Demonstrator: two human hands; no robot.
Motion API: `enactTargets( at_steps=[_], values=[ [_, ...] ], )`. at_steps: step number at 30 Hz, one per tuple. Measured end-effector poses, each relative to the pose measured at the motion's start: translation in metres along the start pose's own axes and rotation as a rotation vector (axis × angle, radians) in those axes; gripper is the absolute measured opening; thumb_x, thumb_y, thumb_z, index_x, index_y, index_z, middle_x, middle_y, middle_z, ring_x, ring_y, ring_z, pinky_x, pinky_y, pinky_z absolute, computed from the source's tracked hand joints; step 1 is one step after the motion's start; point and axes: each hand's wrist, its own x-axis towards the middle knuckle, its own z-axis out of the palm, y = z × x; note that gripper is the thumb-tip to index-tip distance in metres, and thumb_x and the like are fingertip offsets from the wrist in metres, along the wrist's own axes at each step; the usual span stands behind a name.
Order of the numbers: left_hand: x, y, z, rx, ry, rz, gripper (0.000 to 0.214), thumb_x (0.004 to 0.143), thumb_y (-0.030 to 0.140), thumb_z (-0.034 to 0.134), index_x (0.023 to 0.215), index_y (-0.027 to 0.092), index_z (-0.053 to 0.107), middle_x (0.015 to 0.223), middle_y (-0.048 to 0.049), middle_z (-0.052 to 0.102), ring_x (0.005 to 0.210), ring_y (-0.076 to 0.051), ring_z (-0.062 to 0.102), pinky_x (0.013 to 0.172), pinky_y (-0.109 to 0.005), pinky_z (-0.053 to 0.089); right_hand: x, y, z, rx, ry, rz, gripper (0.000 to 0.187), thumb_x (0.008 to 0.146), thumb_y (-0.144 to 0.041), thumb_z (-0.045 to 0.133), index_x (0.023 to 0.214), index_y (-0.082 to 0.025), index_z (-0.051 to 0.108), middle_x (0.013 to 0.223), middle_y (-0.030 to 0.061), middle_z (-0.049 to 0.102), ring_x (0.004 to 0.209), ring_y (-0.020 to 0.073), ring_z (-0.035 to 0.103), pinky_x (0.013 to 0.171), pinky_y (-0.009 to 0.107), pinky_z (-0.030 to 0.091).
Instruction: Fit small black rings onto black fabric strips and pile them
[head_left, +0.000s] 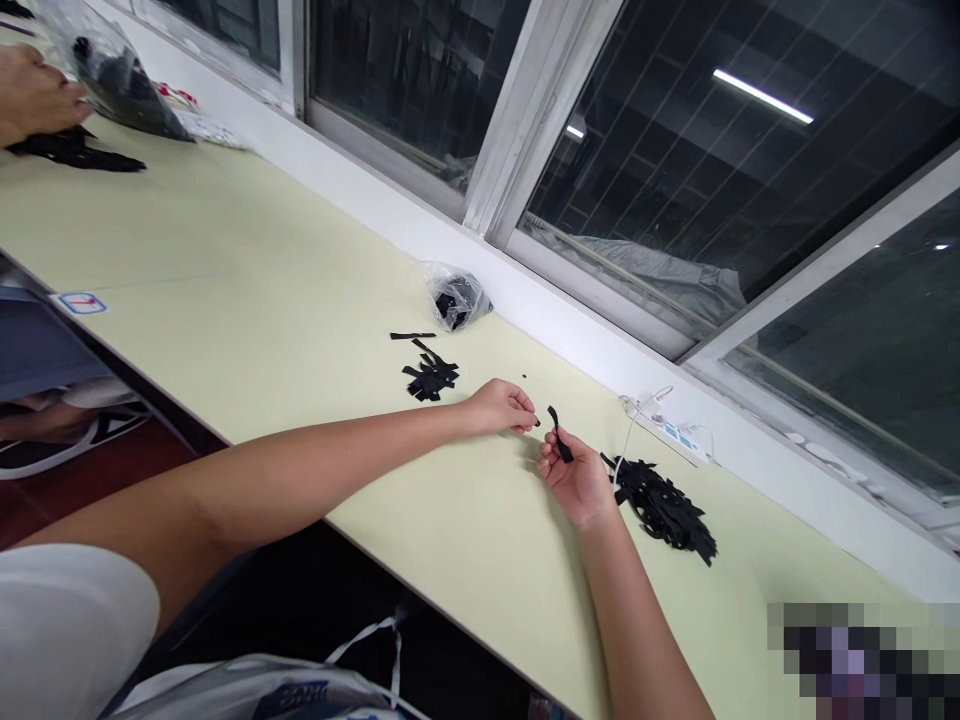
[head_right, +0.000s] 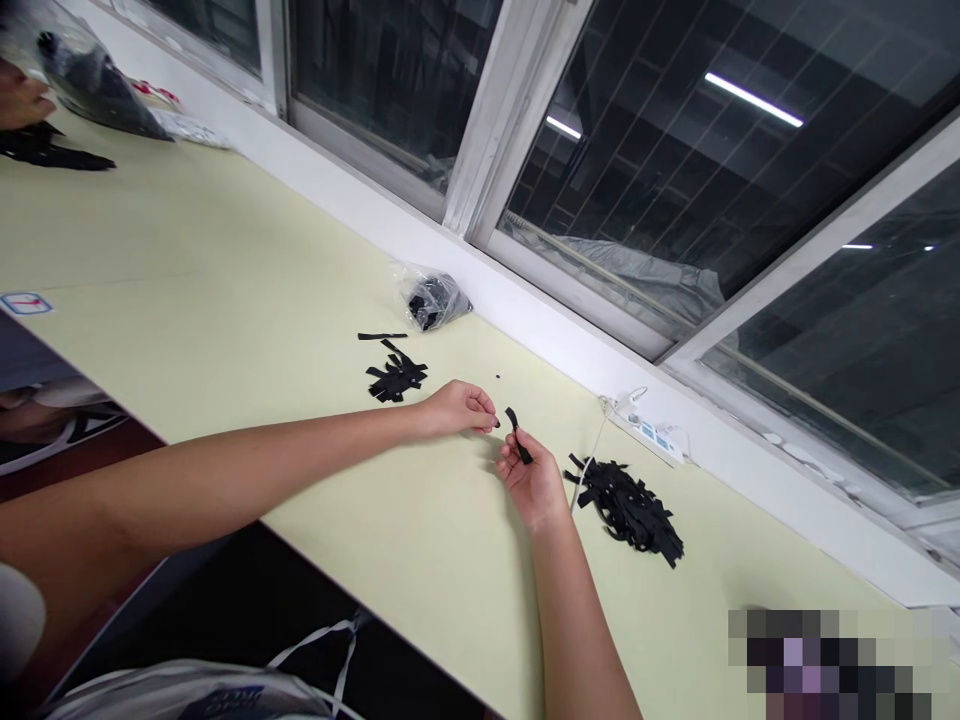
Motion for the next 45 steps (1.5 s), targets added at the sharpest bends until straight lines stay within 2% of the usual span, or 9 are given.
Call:
enactTargets(
  at_steps=[5, 14, 31, 38, 45],
  values=[
    [-0.004, 0.004, 0.001, 0.009, 0.009, 0.014, 0.014, 0.071, 0.01, 0.076, 0.077, 0.009, 0.063, 0.064, -0.0039, 0.069, 0.055, -0.009, 0.061, 0.057, -0.022, 0.047, 0.004, -0.003, -0.006, -0.026, 0.026, -0.062, 0.016, 0.074, -0.032, 0.07, 0.076, -0.022, 0.057, 0.069, 0.0003, 0.059, 0.059, 0.0133, 0.056, 0.052, 0.026, 0.053],
    [-0.005, 0.007, 0.004, -0.024, 0.011, 0.0, 0.01, 0.072, 0.006, 0.072, 0.076, 0.008, 0.063, 0.061, -0.0014, 0.066, 0.055, -0.008, 0.06, 0.058, -0.021, 0.047, -0.01, -0.004, 0.012, 0.185, -0.033, 0.127, 0.009, 0.077, -0.018, 0.07, 0.08, -0.018, 0.061, 0.071, -0.0024, 0.06, 0.061, 0.0089, 0.057, 0.053, 0.02, 0.053],
    [-0.012, 0.011, 0.008, -0.163, -0.034, -0.116, 0.015, 0.07, 0.007, 0.075, 0.079, 0.01, 0.064, 0.066, -0.0048, 0.071, 0.06, -0.011, 0.067, 0.065, -0.023, 0.055, -0.009, -0.003, 0.014, 0.17, -0.057, 0.199, 0.006, 0.079, -0.019, 0.069, 0.081, -0.015, 0.065, 0.07, -0.0026, 0.059, 0.059, 0.008, 0.056, 0.05, 0.019, 0.051],
    [-0.012, 0.013, 0.008, -0.155, -0.039, -0.152, 0.015, 0.07, 0.004, 0.073, 0.082, 0.009, 0.064, 0.067, -0.0044, 0.071, 0.06, -0.011, 0.067, 0.068, -0.024, 0.055, -0.009, 0.0, 0.011, 0.097, -0.048, 0.156, 0.013, 0.075, -0.023, 0.076, 0.079, -0.016, 0.066, 0.072, -0.0031, 0.06, 0.061, 0.0075, 0.055, 0.049, 0.018, 0.049],
    [-0.008, 0.008, 0.006, -0.047, -0.058, -0.083, 0.016, 0.069, 0.001, 0.069, 0.082, 0.009, 0.065, 0.067, -0.0025, 0.07, 0.06, -0.009, 0.065, 0.065, -0.022, 0.052, -0.01, 0.003, 0.011, -0.039, -0.017, 0.039, 0.029, 0.065, -0.031, 0.087, 0.081, -0.016, 0.068, 0.074, -0.0026, 0.06, 0.062, 0.0081, 0.055, 0.049, 0.019, 0.049]
  ],
)
